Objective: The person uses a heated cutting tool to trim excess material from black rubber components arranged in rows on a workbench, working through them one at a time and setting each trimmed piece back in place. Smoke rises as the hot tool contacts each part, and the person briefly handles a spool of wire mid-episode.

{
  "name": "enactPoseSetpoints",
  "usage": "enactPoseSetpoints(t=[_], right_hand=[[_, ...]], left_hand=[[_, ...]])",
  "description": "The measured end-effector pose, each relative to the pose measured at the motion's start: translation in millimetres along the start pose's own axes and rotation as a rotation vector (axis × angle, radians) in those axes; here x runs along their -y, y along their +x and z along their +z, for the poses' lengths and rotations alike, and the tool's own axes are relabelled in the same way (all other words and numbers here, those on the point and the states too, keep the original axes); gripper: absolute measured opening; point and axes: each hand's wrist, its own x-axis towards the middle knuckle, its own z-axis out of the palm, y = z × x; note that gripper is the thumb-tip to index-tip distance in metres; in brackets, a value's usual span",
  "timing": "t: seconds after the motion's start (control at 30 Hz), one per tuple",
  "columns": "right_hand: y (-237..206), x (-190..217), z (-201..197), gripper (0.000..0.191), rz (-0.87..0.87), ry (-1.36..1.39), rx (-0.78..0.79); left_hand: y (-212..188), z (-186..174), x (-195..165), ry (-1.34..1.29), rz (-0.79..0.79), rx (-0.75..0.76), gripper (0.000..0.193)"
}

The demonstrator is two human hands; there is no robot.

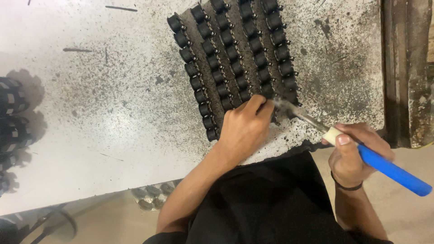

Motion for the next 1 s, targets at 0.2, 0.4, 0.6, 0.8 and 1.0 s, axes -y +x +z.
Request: enactPoseSetpoints(t=[0.2, 0.4, 0.6, 0.8, 1.0], right_hand=[[-2.4, 1.8, -0.4, 0.030, -0.035, -0.035, 0.010], [14.8, 20.5, -5.9, 0.034, -0.238, -0.362, 0.242], [38.4, 12.7, -1.0, 0.035, -0.277, -0.075, -0.080], [29.4, -2.1, 8.7, 0.033, -0.149, -0.039, -0.024], [28.8, -7.8, 9.2, 0.033, -0.112, -0.115, 0.051]], left_hand=[[1.8, -3.9, -1.9, -0.019, 0.018, -0.035, 0.041], [6.2, 4.0, -1.0, 0.080, 0.015, 0.039, 0.032], [23.2, -73.5, -41.1, 0.110, 0.064, 0.076, 0.034], [45.4, -72.3, -43.0, 0.214, 0.072, -0.188, 0.037], [16.9, -1.5, -2.4, 0.187, -0.094, -0.089, 0.040]])
